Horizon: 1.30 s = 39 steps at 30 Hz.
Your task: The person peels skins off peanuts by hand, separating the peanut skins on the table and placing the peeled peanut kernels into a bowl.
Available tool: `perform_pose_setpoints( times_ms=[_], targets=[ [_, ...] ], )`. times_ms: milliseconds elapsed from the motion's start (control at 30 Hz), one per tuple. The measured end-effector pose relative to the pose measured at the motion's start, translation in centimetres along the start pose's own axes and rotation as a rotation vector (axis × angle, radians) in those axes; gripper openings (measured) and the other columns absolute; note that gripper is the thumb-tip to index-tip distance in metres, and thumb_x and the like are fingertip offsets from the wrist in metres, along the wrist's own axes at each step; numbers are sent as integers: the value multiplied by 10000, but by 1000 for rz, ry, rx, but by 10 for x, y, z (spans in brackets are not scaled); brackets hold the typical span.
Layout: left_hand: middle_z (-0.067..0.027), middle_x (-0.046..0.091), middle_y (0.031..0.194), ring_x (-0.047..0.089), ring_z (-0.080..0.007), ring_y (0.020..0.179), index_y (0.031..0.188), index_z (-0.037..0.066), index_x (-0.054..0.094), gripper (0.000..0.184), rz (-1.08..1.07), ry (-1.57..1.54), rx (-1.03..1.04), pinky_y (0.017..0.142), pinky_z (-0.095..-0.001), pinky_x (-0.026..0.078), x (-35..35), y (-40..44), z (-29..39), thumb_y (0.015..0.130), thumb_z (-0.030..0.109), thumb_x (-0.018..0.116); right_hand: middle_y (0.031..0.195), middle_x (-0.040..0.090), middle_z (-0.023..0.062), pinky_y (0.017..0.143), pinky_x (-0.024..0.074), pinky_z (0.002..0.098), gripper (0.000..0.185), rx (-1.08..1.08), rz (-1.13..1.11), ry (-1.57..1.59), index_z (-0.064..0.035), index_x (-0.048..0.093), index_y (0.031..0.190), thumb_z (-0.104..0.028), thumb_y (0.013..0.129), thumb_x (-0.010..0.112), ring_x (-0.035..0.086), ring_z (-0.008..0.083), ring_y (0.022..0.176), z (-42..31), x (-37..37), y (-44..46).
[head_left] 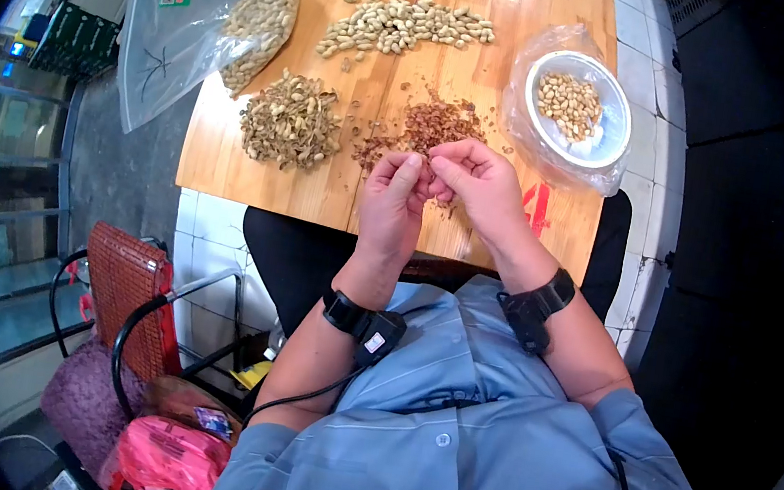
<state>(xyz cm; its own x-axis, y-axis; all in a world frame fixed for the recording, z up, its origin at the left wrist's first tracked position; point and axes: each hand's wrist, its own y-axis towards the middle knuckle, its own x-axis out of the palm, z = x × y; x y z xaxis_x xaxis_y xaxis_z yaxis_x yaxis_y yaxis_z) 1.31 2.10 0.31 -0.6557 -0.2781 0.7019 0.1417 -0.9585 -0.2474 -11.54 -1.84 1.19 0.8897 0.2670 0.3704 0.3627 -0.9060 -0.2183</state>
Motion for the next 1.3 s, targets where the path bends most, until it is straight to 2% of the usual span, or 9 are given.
perform_pose_setpoints(
  times_ms=[167,333,433,533,833,867,1067,1167,1300],
  targets=[
    [-28,626,836,535,-96,717,879,80,564,201,34,369,105,655,-242,433,-30,21,0,1021,218,526,975,685,144,746,573,288,269,133,-18,204,48,573,1192,-115,983,525,704,211,862,-1,-16,5],
    [-122,669,1092,632,-195,1020,955,-12,656,110,118,818,353,923,-317,469,-26,29,7,954,56,569,1093,662,209,833,577,328,384,172,-58,367,83,494,1284,-185,1021,413,695,269,973,-6,-27,9],
    [-122,657,1148,621,-226,1065,965,-4,669,99,84,1179,563,946,-338,462,-31,32,13,937,56,595,1149,640,234,862,572,338,415,189,-65,418,96,478,1298,-204,1030,379,682,288,1019,-6,-31,10],
    [-114,674,1106,624,-248,1048,913,8,665,60,97,1225,597,926,-339,467,-29,30,15,911,51,624,1154,648,209,885,563,321,402,190,-86,408,86,472,1326,-177,1031,398,671,272,1057,-11,-32,8],
    [-110,682,837,611,-269,785,820,10,633,89,4,1373,702,738,-350,471,-34,30,16,878,70,664,892,680,106,619,530,243,227,129,46,-95,7,594,1172,-118,1011,494,697,169,747,-20,-34,8],
    [-77,645,754,584,-217,698,793,9,629,138,0,1409,726,665,-331,458,-37,30,16,911,81,634,842,668,69,562,497,231,199,112,81,-101,-2,608,1117,-131,1012,497,665,134,663,-24,-37,7],
    [-25,593,760,551,-98,635,984,7,654,163,99,1068,410,596,-254,452,-28,19,18,967,1,492,716,583,-12,473,399,207,216,-26,338,-234,-19,619,1119,-143,999,490,511,67,526,-71,-80,17],
    [-87,624,811,590,-145,597,1106,21,625,266,1,947,350,587,-276,493,-44,22,13,915,-50,455,679,559,-17,447,357,204,250,-28,399,-316,-24,620,1151,-132,988,462,468,65,500,-79,-104,31],
    [-163,645,1118,609,-295,1026,1054,-17,641,329,-58,1147,533,895,-362,477,-36,21,23,830,-110,418,661,554,-4,438,346,207,280,20,383,-358,-26,615,1181,-139,992,443,459,66,486,-88,-109,38]
  ],
)
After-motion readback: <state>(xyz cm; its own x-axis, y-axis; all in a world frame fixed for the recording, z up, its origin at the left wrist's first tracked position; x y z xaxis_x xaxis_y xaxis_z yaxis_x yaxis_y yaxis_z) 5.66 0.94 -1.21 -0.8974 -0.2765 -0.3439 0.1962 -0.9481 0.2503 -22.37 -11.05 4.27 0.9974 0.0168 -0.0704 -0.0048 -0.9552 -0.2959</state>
